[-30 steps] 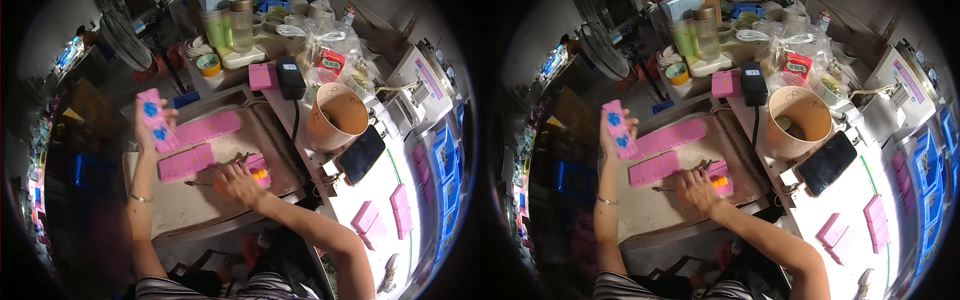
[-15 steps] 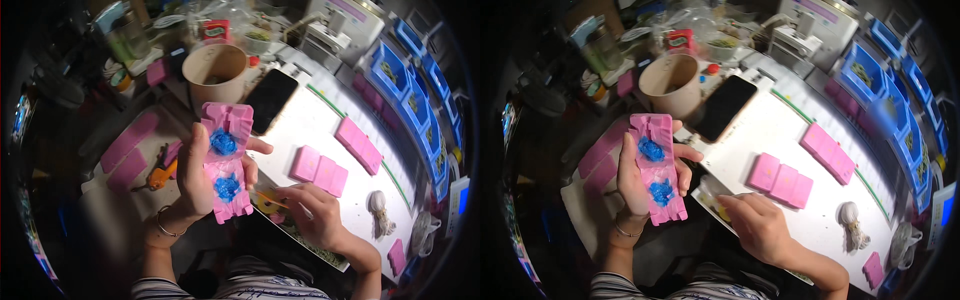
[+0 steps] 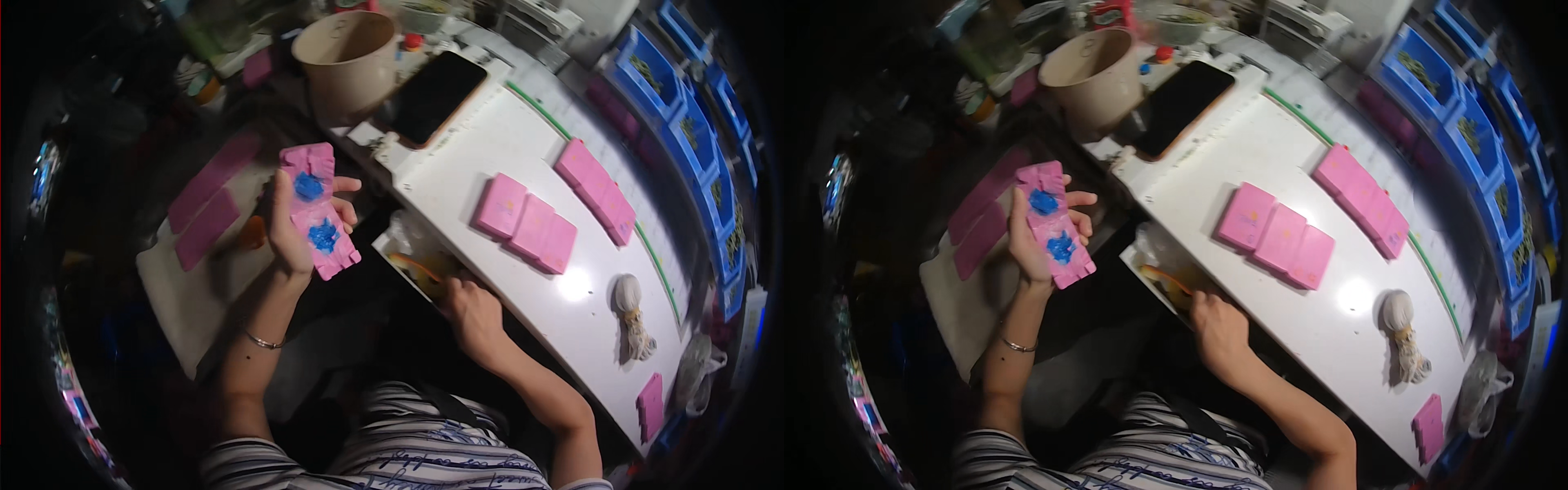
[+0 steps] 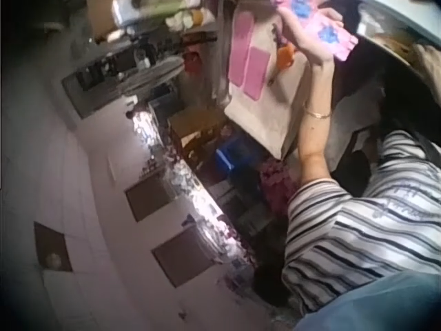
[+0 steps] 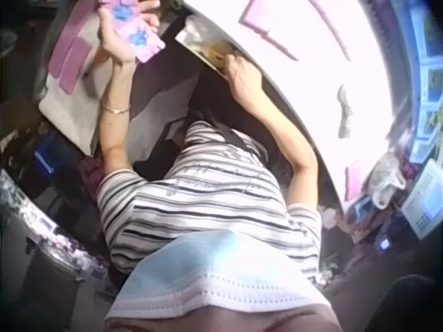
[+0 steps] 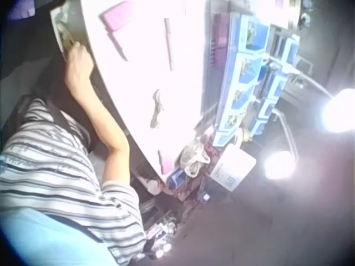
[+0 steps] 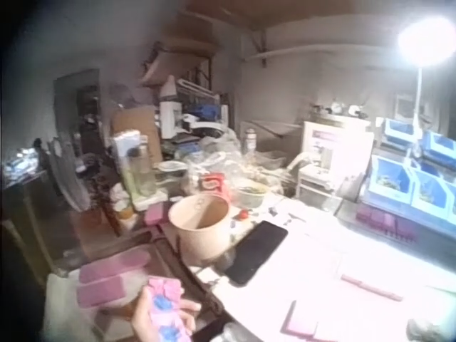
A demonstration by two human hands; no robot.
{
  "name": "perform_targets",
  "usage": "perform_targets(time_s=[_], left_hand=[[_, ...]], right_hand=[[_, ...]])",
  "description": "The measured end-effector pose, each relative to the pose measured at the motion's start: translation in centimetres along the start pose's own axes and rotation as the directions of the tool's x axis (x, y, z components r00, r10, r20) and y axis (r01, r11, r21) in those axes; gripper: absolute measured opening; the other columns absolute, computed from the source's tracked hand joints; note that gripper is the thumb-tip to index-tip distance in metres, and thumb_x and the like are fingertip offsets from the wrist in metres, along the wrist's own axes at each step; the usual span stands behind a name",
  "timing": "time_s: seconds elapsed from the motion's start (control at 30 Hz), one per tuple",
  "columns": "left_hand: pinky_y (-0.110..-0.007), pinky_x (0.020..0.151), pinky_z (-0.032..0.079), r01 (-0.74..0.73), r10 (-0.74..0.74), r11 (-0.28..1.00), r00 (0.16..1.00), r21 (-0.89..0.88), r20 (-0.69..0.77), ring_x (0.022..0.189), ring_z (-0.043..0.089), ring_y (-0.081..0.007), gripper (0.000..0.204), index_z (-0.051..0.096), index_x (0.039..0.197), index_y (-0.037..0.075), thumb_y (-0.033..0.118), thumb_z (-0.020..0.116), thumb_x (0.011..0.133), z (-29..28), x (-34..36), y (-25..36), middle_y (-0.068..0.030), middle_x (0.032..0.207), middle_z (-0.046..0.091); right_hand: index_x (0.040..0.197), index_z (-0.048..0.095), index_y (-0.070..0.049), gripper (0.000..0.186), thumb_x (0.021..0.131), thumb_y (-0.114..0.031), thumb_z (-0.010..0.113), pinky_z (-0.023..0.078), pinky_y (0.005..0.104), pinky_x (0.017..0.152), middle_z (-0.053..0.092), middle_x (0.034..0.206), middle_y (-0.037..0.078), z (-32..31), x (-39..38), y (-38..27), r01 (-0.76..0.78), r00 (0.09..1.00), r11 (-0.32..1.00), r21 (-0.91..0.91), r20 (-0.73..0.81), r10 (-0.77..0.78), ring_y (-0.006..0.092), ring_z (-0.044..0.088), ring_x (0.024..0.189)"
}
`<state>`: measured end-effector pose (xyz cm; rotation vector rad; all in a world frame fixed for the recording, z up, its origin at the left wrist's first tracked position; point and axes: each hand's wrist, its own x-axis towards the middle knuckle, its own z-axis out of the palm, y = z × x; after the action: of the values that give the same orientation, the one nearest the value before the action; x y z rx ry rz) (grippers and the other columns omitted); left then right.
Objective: Placing decorative botanicals and figurines into silicone molds and finishing them.
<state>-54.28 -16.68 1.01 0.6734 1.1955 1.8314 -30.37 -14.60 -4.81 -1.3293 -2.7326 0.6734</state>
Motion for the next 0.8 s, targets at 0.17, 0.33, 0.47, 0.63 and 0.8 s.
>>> perform_targets(time_s=[0.17, 0.33, 0.47, 0.63, 0.8], left_hand=[[-0.027, 0.049, 0.046, -0.032, 0.033, 0.999, 0.999, 0.008, -0.035, 0.055, 0.056, -0.0182, 0.062, 0.053, 0.099, -0.004, 0.053, 0.029, 0.092, -6.0, 0.8, -0.7, -0.0184, 0.087, 0.062], [-0.029, 0.049, 0.046, -0.054, 0.058, 0.998, 0.992, 0.035, -0.111, 0.053, 0.057, -0.0200, 0.056, 0.054, 0.101, -0.004, 0.048, 0.037, 0.091, -12.3, 2.7, 1.7, -0.0203, 0.081, 0.063], [-0.031, 0.050, 0.049, -0.159, 0.163, 0.987, 0.963, 0.038, -0.214, 0.053, 0.060, -0.0247, 0.050, 0.053, 0.104, -0.002, 0.045, 0.042, 0.090, -14.4, 5.0, 2.1, -0.0222, 0.084, 0.064], [-0.032, 0.051, 0.050, -0.128, 0.118, 0.991, 0.978, -0.050, -0.173, 0.057, 0.061, -0.0254, 0.052, 0.052, 0.106, -0.001, 0.047, 0.042, 0.089, -18.3, 5.3, 4.2, -0.0232, 0.085, 0.064], [-0.033, 0.051, 0.049, -0.019, 0.060, 0.992, 0.941, 0.125, -0.332, 0.055, 0.059, -0.0246, 0.061, 0.050, 0.110, 0.000, 0.056, 0.043, 0.085, -20.2, 5.5, 5.5, -0.0229, 0.087, 0.063]], right_hand=[[0.090, 0.056, -0.002, 0.018, 0.075, -0.011, 0.062, 0.049, 0.0438, 0.060, 0.057, 0.080, 0.017, -0.6, -0.5, 0.3, 0.059, 0.998, 0.998, -0.009, -0.025, -0.059, 0.0350, 0.059, 0.070], [0.119, 0.049, -0.008, 0.040, 0.080, -0.004, 0.051, 0.049, 0.0415, 0.054, 0.050, 0.085, 0.014, -4.2, 1.2, -7.1, 0.280, 0.947, 0.957, 0.070, -0.186, -0.263, 0.0328, 0.058, 0.065], [0.125, 0.046, -0.005, 0.057, 0.070, 0.009, 0.048, 0.044, 0.0409, 0.081, 0.047, 0.096, 0.021, -2.8, 9.2, -14.1, 0.500, 0.861, 0.832, 0.240, -0.243, -0.447, 0.0368, 0.052, 0.090], [0.110, 0.059, -0.004, 0.038, 0.074, 0.003, 0.052, 0.048, 0.0385, 0.070, 0.055, 0.084, 0.020, 1.3, 15.0, -19.3, 0.731, 0.682, 0.593, 0.338, -0.354, -0.640, 0.0349, 0.057, 0.080], [0.107, 0.059, -0.009, 0.038, 0.071, 0.001, 0.052, 0.048, 0.0407, 0.073, 0.061, 0.086, 0.015, 2.5, 19.3, -19.0, 0.725, 0.679, 0.677, 0.129, -0.302, -0.669, 0.0348, 0.059, 0.085]])
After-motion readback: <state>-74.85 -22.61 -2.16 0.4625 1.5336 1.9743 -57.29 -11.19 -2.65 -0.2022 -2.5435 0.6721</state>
